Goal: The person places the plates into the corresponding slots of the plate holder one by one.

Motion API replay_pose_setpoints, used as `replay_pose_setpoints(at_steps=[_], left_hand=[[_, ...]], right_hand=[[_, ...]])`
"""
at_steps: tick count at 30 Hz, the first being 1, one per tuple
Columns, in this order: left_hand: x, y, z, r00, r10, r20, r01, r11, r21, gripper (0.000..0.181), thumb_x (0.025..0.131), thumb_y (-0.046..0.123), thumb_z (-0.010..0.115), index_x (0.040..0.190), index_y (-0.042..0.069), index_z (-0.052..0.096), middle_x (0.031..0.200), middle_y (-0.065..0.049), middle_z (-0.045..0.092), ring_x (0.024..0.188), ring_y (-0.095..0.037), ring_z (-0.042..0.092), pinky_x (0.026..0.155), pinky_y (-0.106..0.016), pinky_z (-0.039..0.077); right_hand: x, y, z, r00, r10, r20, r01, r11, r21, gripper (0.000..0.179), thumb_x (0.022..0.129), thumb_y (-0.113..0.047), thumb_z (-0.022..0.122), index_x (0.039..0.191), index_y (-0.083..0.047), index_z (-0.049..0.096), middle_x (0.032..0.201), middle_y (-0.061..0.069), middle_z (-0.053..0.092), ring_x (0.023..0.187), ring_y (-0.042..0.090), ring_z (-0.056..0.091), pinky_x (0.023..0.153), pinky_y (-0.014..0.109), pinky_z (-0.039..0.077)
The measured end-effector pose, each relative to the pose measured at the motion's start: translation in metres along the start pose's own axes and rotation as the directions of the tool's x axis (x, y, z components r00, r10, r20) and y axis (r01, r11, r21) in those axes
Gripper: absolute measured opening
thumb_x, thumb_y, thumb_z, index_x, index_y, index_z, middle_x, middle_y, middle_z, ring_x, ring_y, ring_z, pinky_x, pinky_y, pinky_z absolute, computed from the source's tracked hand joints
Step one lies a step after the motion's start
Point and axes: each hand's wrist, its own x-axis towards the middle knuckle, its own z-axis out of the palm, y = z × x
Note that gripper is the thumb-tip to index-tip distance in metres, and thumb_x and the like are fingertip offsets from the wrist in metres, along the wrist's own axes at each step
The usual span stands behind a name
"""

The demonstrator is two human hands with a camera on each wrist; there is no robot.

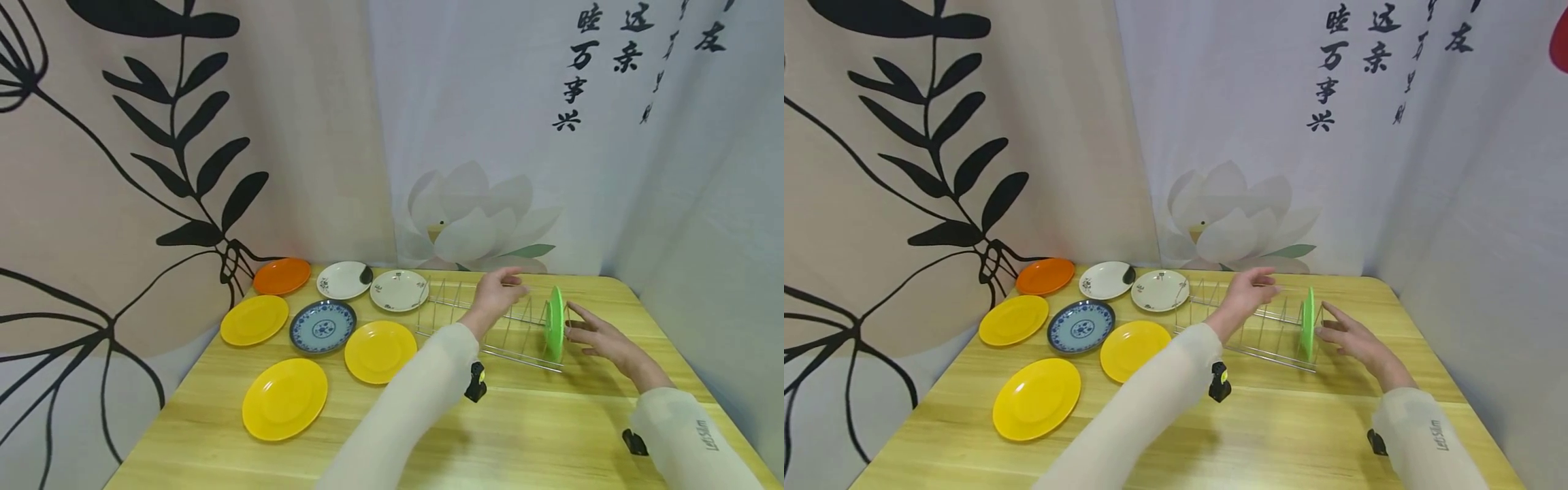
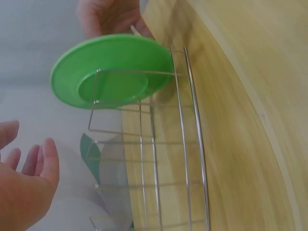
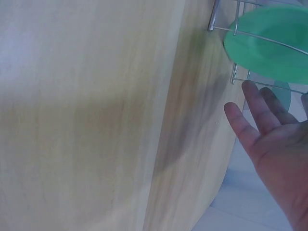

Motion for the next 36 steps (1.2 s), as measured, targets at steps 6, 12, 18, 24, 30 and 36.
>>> replay_pose_setpoints(at_steps=[6, 12, 18, 24, 30, 36], left_hand=[[0.0, -0.006, -0.017, 1.0, -0.009, -0.003, 0.009, 1.0, -0.019, 0.036, 0.09, 0.008, 0.073, 0.125, 0.014, 0.068, 0.103, 0.002, 0.065, 0.091, -0.009, 0.061, 0.078, -0.028, 0.056], [-0.003, -0.008, -0.039, 1.0, -0.015, -0.004, 0.015, 0.999, -0.032, 0.037, 0.092, 0.008, 0.071, 0.128, 0.013, 0.066, 0.109, -0.002, 0.064, 0.097, -0.012, 0.061, 0.083, -0.032, 0.056], [-0.005, -0.009, -0.06, 0.999, -0.029, -0.022, 0.027, 0.997, -0.066, 0.04, 0.092, 0.005, 0.07, 0.131, 0.008, 0.063, 0.113, -0.009, 0.063, 0.097, -0.016, 0.062, 0.086, -0.037, 0.056], [-0.005, -0.011, -0.086, 0.999, -0.037, -0.014, 0.036, 0.997, -0.066, 0.039, 0.093, 0.009, 0.069, 0.131, 0.009, 0.063, 0.114, -0.006, 0.064, 0.099, -0.018, 0.063, 0.084, -0.034, 0.056], [-0.008, -0.01, -0.115, 0.999, -0.046, 0.012, 0.047, 0.995, -0.084, 0.038, 0.095, 0.012, 0.068, 0.132, 0.01, 0.062, 0.116, -0.006, 0.065, 0.104, -0.019, 0.063, 0.088, -0.037, 0.055], [-0.026, -0.004, -0.149, 0.996, -0.083, 0.036, 0.086, 0.991, -0.107, 0.039, 0.096, 0.011, 0.066, 0.135, 0.009, 0.06, 0.12, -0.011, 0.063, 0.106, -0.023, 0.062, 0.094, -0.041, 0.053]], right_hand=[[-0.001, -0.001, 0.0, 1.0, 0.005, 0.01, -0.005, 1.0, -0.004, 0.084, 0.104, -0.038, 0.049, 0.159, -0.012, -0.009, 0.154, 0.04, 0.01, 0.135, 0.056, 0.029, 0.102, 0.069, 0.035], [-0.001, -0.003, 0.001, 1.0, 0.005, 0.006, -0.005, 1.0, -0.009, 0.085, 0.104, -0.038, 0.049, 0.158, -0.012, -0.011, 0.153, 0.042, 0.01, 0.136, 0.057, 0.028, 0.102, 0.069, 0.035], [0.0, -0.002, 0.003, 1.0, -0.012, 0.002, 0.012, 1.0, 0.005, 0.083, 0.105, -0.036, 0.048, 0.158, -0.013, -0.013, 0.154, 0.041, 0.008, 0.136, 0.057, 0.027, 0.102, 0.069, 0.035], [0.001, -0.002, 0.003, 1.0, -0.01, 0.003, 0.01, 1.0, 0.018, 0.081, 0.105, -0.037, 0.046, 0.159, -0.014, -0.01, 0.154, 0.04, 0.011, 0.134, 0.058, 0.028, 0.102, 0.07, 0.034], [-0.001, -0.001, -0.001, 1.0, -0.018, 0.003, 0.018, 0.999, 0.028, 0.081, 0.105, -0.035, 0.048, 0.159, -0.013, -0.008, 0.153, 0.04, 0.012, 0.134, 0.058, 0.029, 0.102, 0.07, 0.034], [-0.003, -0.002, -0.005, 0.999, -0.03, 0.017, 0.029, 0.999, 0.013, 0.083, 0.104, -0.034, 0.051, 0.159, -0.01, -0.006, 0.154, 0.041, 0.01, 0.135, 0.058, 0.028, 0.101, 0.069, 0.035]])
